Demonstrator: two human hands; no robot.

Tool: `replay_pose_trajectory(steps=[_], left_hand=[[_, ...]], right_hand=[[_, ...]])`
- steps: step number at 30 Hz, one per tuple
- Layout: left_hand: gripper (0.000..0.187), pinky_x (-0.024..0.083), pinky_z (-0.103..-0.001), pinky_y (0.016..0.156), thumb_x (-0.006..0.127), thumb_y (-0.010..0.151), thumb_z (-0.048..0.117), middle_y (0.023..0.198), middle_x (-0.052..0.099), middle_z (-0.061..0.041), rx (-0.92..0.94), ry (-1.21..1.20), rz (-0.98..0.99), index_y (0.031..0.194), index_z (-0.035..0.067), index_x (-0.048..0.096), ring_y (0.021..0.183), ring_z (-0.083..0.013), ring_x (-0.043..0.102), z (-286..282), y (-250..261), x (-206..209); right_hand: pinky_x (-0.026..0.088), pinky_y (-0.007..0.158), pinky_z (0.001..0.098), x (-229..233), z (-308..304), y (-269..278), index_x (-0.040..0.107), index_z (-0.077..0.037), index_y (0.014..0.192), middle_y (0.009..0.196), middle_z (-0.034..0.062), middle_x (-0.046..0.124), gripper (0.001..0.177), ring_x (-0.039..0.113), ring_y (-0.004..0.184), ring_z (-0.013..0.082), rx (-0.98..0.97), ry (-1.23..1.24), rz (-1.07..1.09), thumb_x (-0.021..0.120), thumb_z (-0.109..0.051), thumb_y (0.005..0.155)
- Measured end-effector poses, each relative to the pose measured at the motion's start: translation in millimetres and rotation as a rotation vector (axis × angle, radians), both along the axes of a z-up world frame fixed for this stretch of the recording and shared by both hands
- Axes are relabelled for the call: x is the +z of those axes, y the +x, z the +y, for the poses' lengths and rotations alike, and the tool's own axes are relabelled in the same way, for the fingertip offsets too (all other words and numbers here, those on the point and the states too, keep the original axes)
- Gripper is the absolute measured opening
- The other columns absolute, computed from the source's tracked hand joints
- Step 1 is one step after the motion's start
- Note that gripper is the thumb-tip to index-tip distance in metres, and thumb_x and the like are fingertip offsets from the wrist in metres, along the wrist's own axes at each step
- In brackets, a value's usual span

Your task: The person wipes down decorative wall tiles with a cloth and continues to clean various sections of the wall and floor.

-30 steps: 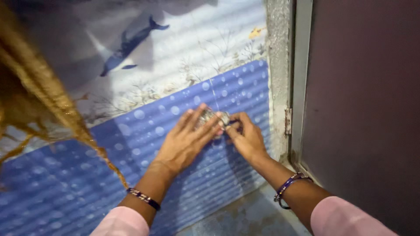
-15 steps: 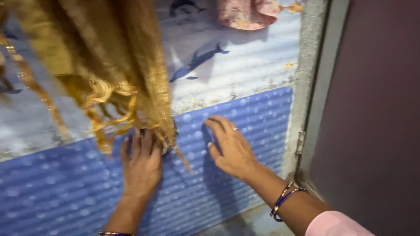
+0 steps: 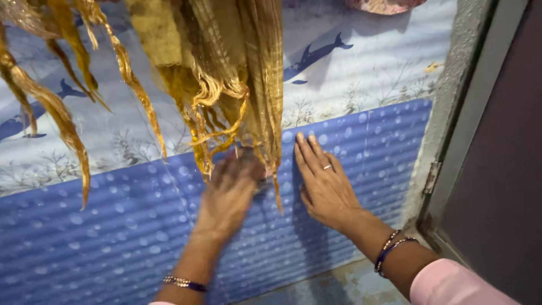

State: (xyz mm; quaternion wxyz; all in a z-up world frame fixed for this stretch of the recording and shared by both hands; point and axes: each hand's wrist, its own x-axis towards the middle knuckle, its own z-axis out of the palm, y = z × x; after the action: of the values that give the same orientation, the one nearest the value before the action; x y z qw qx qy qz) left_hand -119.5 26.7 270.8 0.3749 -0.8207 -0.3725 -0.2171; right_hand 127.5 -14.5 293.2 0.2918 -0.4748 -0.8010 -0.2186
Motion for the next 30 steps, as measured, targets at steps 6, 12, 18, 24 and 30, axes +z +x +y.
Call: replay_pose_trajectory(steps=[6,12,18,24,30], left_hand=[[0.07,0.02,-0.055,0.121,0.052,0.088,0.005,0.164,0.036,-0.01,0.182,0.067,-0.145,0.156,0.011,0.039,0.152,-0.0381,0.03,-27.8,-85.9,-9.9],[0.066,0.018,-0.059,0.12,0.05,0.092,0.006,0.162,0.03,-0.022,0.049,0.05,-0.364,0.158,0.006,0.04,0.151,-0.0454,0.027,-12.2,-43.4,-30.8],[0.068,0.019,-0.055,0.123,0.05,0.09,0.005,0.168,0.028,-0.012,0.034,0.011,-0.208,0.157,0.004,0.04,0.155,-0.0351,0.024,-12.1,9.0,-27.8],[0.072,0.014,-0.051,0.124,0.054,0.087,0.005,0.167,0.028,-0.008,0.293,0.025,-0.032,0.156,0.01,0.034,0.156,-0.0297,0.023,-17.0,-82.9,-13.3],[0.083,0.013,-0.059,0.121,0.056,0.082,0.003,0.17,0.016,-0.021,0.414,0.082,-0.698,0.158,-0.004,0.023,0.158,-0.0362,0.01,-45.6,-148.8,-24.2]], right_hand=[[0.024,0.119,0.0472,-4.2,2.8,-13.1,0.028,0.007,0.153,0.165,0.0256,0.022,0.08,0.025,0.153,0.0344,0.057,0.15,-0.104,0.062,-0.01,0.083],[0.023,0.12,0.0459,-10.5,-0.2,-36.6,0.033,0.008,0.153,0.159,0.0232,0.033,0.083,0.034,0.144,0.0337,0.271,-0.023,-0.159,0.065,-0.011,0.078],[0.023,0.121,0.0464,-22.7,9.4,-44.5,0.036,0.007,0.143,0.161,0.0263,0.031,0.073,0.033,0.148,0.0337,0.198,0.055,-0.164,0.064,-0.011,0.078],[0.02,0.118,0.0487,-12.3,5.5,-71.9,0.029,0.01,0.15,0.161,0.0269,0.024,0.092,0.024,0.149,0.0375,0.299,0.084,-0.17,0.065,-0.008,0.067],[0.021,0.125,0.0456,1.2,-1.2,-130.3,0.027,0.007,0.156,0.168,0.0234,0.02,0.087,0.023,0.155,0.0334,0.435,0.058,-0.012,0.062,-0.003,0.078]])
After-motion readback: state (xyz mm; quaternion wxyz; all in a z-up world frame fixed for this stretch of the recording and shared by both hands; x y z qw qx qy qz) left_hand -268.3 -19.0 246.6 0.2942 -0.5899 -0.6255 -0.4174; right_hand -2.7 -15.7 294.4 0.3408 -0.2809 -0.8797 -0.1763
